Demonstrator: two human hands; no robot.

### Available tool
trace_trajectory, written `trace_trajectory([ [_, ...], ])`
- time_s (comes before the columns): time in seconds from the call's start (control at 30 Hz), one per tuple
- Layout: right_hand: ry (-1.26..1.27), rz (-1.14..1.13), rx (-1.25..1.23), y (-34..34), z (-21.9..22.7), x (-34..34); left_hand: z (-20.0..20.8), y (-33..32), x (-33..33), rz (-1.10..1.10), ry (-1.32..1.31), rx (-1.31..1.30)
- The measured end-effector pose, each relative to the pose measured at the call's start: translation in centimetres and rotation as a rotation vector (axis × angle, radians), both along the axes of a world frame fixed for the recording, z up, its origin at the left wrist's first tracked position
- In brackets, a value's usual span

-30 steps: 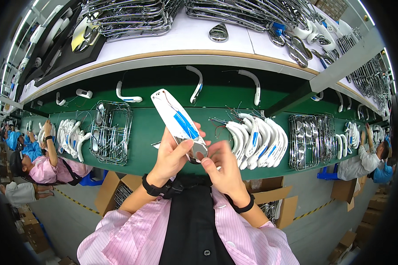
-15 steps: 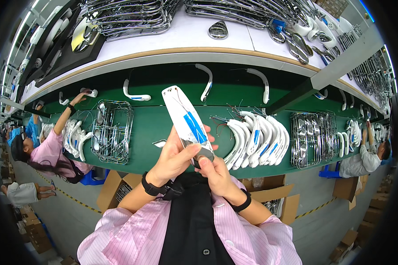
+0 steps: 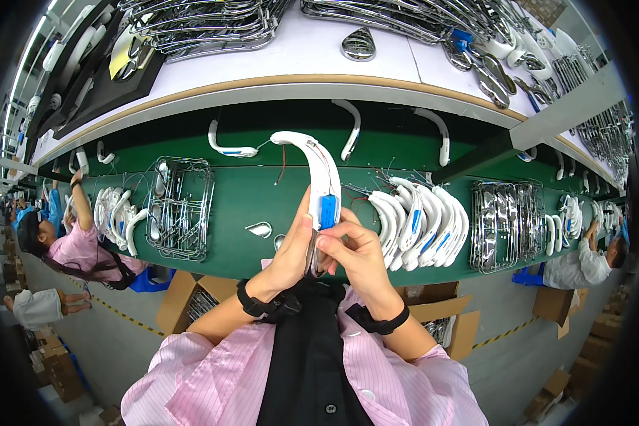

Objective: Assembling plastic and metal components for what appears to be a small appliance or medical device handle.

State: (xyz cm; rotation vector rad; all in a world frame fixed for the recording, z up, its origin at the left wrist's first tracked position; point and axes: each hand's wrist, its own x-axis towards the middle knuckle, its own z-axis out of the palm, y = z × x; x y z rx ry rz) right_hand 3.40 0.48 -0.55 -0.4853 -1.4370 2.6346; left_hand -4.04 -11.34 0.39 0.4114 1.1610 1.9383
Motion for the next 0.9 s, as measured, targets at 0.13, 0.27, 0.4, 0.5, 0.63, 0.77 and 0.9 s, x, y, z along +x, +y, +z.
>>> trace_trajectory([
  [0.13, -0.061, -0.064, 0.099, 0.4, -5.7, -3.2, -5.0, -0.2, -3.8, -0.084, -0.059, -0.204],
  [0.27, -0.27, -0.195, 0.924, 0.3, -15.4, -5.7, -13.6, -0.1, -11.9, -0.194, 0.018, -0.515],
  [0.4, 0.002, 0.489, 1.284, -2.3, -21.5, -5.2, -18.4, 1.7, -19.7, -0.191, 0.109, -0.689],
  [0.5, 0.515, 0.762, 1.535, -5.4, -23.6, -6.4, -22.9, 2.9, -24.3, -0.009, 0.337, -0.683],
  [0.63, 0.507, 0.951, 1.58, -8.0, -25.3, -5.6, -30.1, 0.2, -26.4, 0.557, 0.847, -1.043],
  [0.77, 0.386, 0.798, 1.614, -6.0, -26.8, -4.1, -28.8, 2.2, -24.7, 1.115, 0.045, -1.369],
  [0.9, 0.231, 0.718, 1.486, -5.9, -25.5, -4.9, -31.0, -0.3, -27.7, 0.87, -0.402, -1.087],
])
